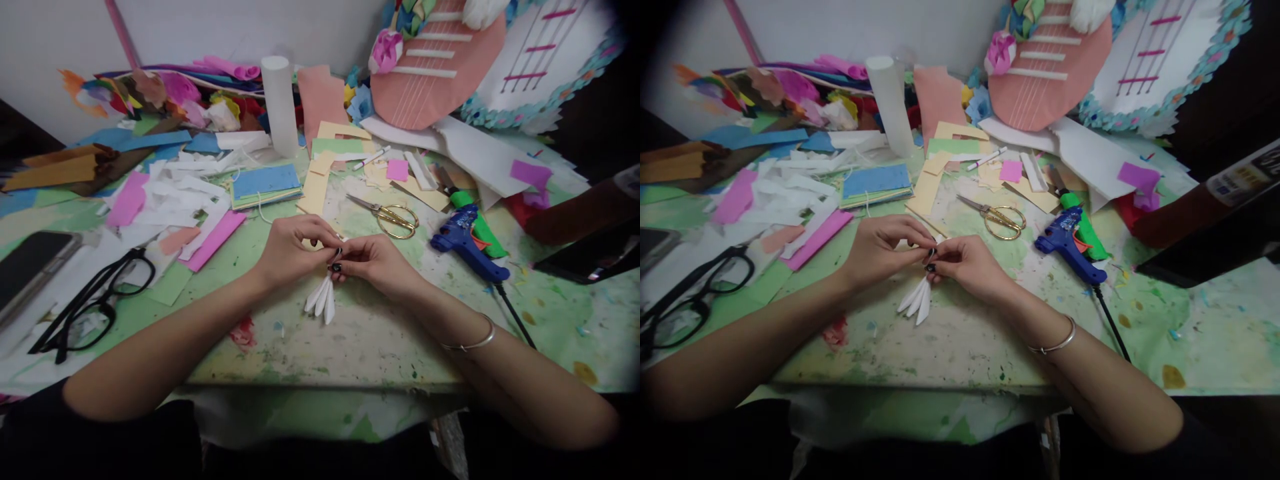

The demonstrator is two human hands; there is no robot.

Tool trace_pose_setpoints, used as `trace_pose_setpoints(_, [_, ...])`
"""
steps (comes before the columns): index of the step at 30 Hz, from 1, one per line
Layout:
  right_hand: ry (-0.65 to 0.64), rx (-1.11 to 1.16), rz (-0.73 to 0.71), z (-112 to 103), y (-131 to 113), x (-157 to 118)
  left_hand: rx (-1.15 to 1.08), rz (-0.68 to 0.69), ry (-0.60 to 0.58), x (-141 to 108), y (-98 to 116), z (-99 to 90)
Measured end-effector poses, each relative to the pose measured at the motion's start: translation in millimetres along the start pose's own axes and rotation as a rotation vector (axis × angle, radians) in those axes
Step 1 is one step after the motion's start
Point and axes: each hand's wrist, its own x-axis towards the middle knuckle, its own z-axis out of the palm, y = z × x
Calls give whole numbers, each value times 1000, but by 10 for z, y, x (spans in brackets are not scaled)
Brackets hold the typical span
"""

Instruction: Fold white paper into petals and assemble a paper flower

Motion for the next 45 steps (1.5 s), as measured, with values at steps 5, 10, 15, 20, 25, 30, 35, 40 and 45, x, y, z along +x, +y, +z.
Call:
trace_pose_setpoints(5, [-7,-28,-15,2,-6,0,-19,-47,-8,5,-23,21])
trace_pose_setpoints(10, [26,20,0,23,-18,-16,-47,-154,30,-88,-14,-26])
trace_pose_setpoints(15, [54,43,22,26,-22,-27,137,-246,-149,-183,40,-110])
trace_pose_setpoints(20, [49,44,18,17,-20,-30,142,-219,-211,-189,59,-94])
trace_pose_setpoints(25, [40,46,7,16,-14,-31,136,-264,-169,-215,63,-71])
trace_pose_setpoints(30, [50,42,-15,25,9,-28,229,-278,-88,-265,121,-19])
trace_pose_setpoints(35, [57,19,-39,40,26,-28,320,-174,-39,-288,171,34])
trace_pose_setpoints(40, [36,15,-50,41,23,-21,359,-78,-39,-306,173,52])
trace_pose_setpoints(45, [13,-2,-79,26,42,-16,426,9,-15,-335,162,80])
